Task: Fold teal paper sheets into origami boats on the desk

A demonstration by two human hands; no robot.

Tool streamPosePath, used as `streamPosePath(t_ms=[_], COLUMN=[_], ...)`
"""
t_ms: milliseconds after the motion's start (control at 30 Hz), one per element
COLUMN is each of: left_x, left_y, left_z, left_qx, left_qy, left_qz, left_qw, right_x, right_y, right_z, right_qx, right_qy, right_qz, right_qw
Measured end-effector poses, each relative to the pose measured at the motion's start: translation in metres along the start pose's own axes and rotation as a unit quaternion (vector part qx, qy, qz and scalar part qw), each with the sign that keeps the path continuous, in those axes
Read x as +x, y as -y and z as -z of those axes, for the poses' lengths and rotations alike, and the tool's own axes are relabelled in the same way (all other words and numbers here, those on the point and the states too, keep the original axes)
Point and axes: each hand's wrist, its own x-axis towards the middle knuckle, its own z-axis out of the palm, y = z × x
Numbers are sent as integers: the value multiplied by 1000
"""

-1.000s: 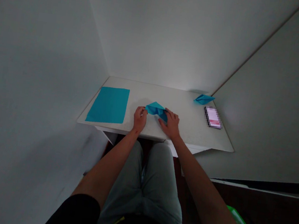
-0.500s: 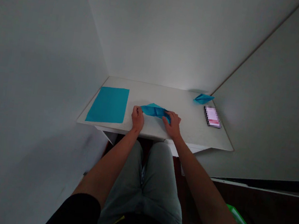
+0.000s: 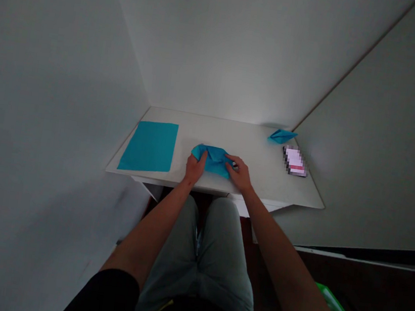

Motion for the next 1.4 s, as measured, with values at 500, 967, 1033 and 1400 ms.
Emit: streamPosePath(t_ms=[500,967,1033,1400], left_x=[-9,-2,-1,0], left_y=[-6,-6,-3,-1], left_z=[-1,-3,-1,3], left_qx=[21,27,28,13], left_qy=[185,27,9,-25], left_qz=[-139,-17,0,1], left_qw=[973,999,1000,1000], right_x=[17,40,45,43], right_y=[61,69,63,9], right_z=[-23,12,22,69], right_qx=[-242,-36,29,32], right_qy=[-23,-19,-48,-223], right_qz=[-9,38,0,-170], right_qw=[970,998,998,959])
